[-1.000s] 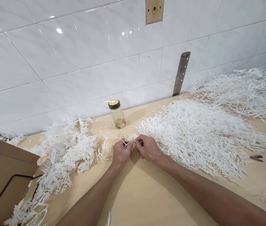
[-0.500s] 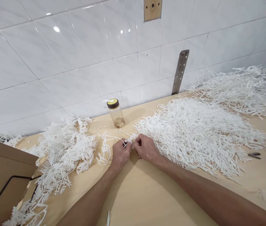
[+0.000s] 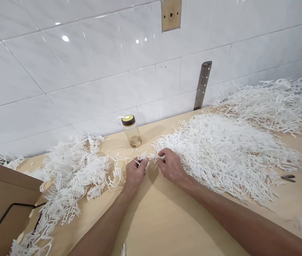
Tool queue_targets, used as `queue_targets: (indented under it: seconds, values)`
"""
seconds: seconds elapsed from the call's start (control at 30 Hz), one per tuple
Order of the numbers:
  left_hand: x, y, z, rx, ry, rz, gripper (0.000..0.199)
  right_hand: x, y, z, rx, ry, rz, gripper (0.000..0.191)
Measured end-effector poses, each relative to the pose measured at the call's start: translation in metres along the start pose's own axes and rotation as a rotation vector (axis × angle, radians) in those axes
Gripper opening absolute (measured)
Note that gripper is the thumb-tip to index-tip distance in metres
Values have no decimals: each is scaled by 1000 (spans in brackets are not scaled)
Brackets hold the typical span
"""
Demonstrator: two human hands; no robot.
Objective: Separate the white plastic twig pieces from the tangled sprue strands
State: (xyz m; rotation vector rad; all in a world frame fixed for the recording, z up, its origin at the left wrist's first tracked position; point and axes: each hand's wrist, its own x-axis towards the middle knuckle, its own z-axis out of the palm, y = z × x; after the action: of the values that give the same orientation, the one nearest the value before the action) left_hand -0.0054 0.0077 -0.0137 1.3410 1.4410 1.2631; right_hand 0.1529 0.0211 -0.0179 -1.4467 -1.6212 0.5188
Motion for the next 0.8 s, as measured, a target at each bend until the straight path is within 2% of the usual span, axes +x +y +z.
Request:
queue_targets:
  seconds: [0.07,0.2,0.27,0.53,0.8]
  values:
    - [0,1,0,-39,6,-16,34,-2,-3,1,67,-44,22,9]
    - [0,5,-1,-72,-9,-29,32,-8,-12,2,374,-326,165,21]
    - [0,6,-1,-72,-32,-15,31,-9,-13,5,486,-388,226,24]
    - [3,-1,-1,-65,-39,22,28,-8,-8,11,707,-393,329,21]
    - [1,-1,-1,-6,-37,36,30,-10,-15,7,526,-360,306,15]
